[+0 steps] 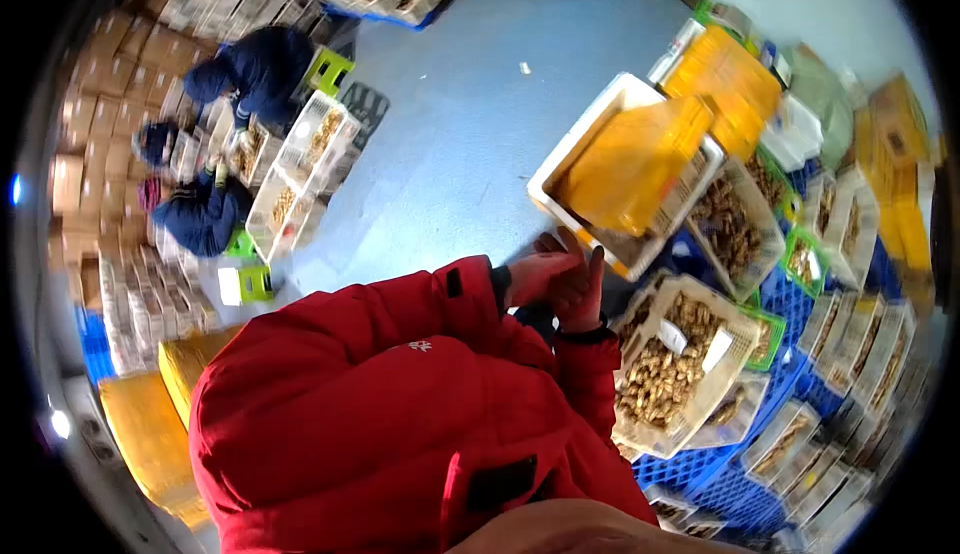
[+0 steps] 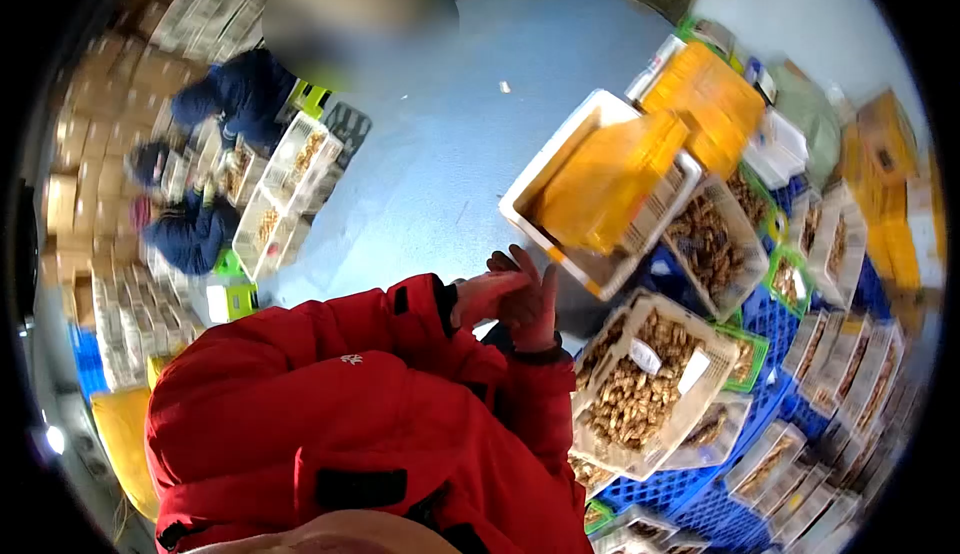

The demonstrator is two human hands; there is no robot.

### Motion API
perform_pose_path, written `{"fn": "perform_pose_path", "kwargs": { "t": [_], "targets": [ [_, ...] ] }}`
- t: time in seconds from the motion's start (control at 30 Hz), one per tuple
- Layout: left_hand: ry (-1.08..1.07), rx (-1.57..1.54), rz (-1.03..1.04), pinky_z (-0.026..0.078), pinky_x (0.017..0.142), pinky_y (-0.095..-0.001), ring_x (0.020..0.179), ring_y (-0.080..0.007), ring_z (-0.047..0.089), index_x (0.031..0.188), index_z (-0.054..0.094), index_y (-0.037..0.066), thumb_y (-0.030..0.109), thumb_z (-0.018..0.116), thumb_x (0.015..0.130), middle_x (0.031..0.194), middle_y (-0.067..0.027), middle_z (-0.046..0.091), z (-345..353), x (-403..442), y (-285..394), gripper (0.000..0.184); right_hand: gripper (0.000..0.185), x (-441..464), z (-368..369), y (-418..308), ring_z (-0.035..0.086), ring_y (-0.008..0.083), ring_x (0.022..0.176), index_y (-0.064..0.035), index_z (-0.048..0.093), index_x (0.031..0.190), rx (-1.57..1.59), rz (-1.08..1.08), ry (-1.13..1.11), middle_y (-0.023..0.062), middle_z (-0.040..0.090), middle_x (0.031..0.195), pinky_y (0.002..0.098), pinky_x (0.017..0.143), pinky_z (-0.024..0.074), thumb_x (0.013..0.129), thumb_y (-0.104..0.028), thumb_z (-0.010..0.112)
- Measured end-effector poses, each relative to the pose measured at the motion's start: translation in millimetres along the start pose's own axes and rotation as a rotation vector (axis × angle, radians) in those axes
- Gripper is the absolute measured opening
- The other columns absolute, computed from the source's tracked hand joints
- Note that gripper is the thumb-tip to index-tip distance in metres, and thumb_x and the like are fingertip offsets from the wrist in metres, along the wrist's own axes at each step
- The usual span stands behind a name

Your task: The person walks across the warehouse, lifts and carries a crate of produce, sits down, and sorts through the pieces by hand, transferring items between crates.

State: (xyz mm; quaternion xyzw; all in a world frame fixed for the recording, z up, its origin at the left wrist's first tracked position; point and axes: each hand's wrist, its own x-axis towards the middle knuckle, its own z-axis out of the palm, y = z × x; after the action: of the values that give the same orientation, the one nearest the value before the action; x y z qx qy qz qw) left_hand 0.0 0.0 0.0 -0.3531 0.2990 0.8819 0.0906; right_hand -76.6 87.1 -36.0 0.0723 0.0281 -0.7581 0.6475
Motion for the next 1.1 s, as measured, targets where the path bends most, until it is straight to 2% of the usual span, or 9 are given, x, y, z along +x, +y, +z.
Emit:
{"fn": "perform_pose_path", "kwargs": {
  "t": [0.07,0.2,0.27,0.4,0.53,0.73,0.9,0.97,1.1],
  "targets": [
    [0.012,-0.088,0.018,0.050,0.058,-0.0285,0.067,-0.0154,0.063,0.091,0.061,0.007,0.038,0.045,0.094,0.075,-0.0041,0.064,17.9,7.9,-28.8,0.035,0.071,-13.6,32.3,-7.4,0.059,0.0174,0.093,-0.0077,0.037,0.135,-0.307,-0.029,0.385,0.0193,0.051,0.124,0.0210,0.066,0.0504,0.091,-0.062,0.029],
    [0.043,-0.259,0.160,0.048,0.051,-0.0267,0.058,-0.0150,0.061,0.082,0.061,0.008,0.039,0.045,0.093,0.068,-0.0033,0.062,-132.8,-84.7,57.2,0.037,0.066,123.8,40.5,112.3,0.061,0.0145,0.071,-0.0038,0.040,0.131,-0.176,0.418,-0.103,0.0169,0.061,0.108,0.0207,0.044,0.0437,0.094,-0.056,0.027],
    [0.075,-0.355,0.228,0.047,0.048,-0.0258,0.054,-0.0148,0.060,0.077,0.061,0.009,0.040,0.045,0.093,0.065,-0.0029,0.061,-176.9,-116.5,66.8,0.038,0.065,161.5,39.7,160.2,0.060,0.0207,0.084,-0.0042,0.042,0.130,-0.426,0.420,0.066,0.0152,0.061,0.103,0.0299,0.068,0.0474,0.094,-0.056,0.026],
    [0.074,-0.481,0.433,0.043,0.046,-0.0251,0.053,-0.0150,0.056,0.079,0.058,0.010,0.042,0.042,0.093,0.064,-0.0028,0.056,-273.1,-137.5,62.3,0.038,0.063,235.6,49.9,245.1,0.049,0.0155,0.070,-0.0049,0.040,0.132,-0.603,0.621,0.160,0.0136,0.061,0.104,0.0264,0.054,0.0396,0.095,-0.053,0.023],
    [-0.176,-0.670,0.640,0.034,0.043,-0.0246,0.047,-0.0118,0.044,0.081,0.051,0.012,0.042,0.037,0.095,0.059,0.0004,0.043,-317.6,-195.6,62.8,0.035,0.059,268.4,59.2,303.4,0.023,0.0065,0.033,-0.0073,0.036,0.136,0.049,1.047,-0.184,0.0095,0.062,0.099,0.0222,0.030,0.0209,0.097,-0.050,0.024],
    [-0.182,-0.984,0.926,0.029,0.043,-0.0248,0.046,-0.0105,0.036,0.081,0.044,0.013,0.044,0.033,0.095,0.059,0.0019,0.034,-400.5,-259.5,81.7,0.036,0.061,347.0,92.0,425.6,0.018,0.0037,0.031,-0.0054,0.037,0.135,-0.514,1.313,0.059,0.0002,0.037,0.072,0.0194,0.030,0.0163,0.096,-0.051,0.027],
    [0.100,-1.096,1.142,0.028,0.043,-0.0248,0.047,-0.0107,0.036,0.081,0.043,0.013,0.046,0.034,0.094,0.060,0.0018,0.034,-457.5,-313.4,104.3,0.036,0.065,412.1,109.9,510.2,0.047,0.0068,0.048,-0.0019,0.037,0.135,-0.895,1.448,-0.283,0.0164,0.058,0.116,0.0197,0.043,0.0384,0.095,-0.052,0.027],
    [0.200,-1.146,1.206,0.028,0.044,-0.0249,0.048,-0.0108,0.036,0.081,0.043,0.013,0.047,0.034,0.094,0.061,0.0018,0.034,-478.4,-329.7,113.6,0.037,0.072,433.2,113.4,535.9,0.049,0.0317,0.116,0.0038,0.038,0.132,-0.938,1.441,-0.376,0.0222,0.053,0.121,0.0366,0.100,0.0346,0.093,-0.055,0.027],
    [0.359,-1.262,1.308,0.028,0.044,-0.0249,0.049,-0.0110,0.036,0.081,0.042,0.014,0.048,0.034,0.094,0.062,0.0017,0.034,-508.6,-360.7,122.3,0.038,0.078,467.1,124.7,597.0,0.049,0.0310,0.118,0.0049,0.040,0.131,-1.017,1.597,-0.382,0.0231,0.051,0.124,0.0347,0.099,0.0384,0.090,-0.060,0.028]
  ]
}}
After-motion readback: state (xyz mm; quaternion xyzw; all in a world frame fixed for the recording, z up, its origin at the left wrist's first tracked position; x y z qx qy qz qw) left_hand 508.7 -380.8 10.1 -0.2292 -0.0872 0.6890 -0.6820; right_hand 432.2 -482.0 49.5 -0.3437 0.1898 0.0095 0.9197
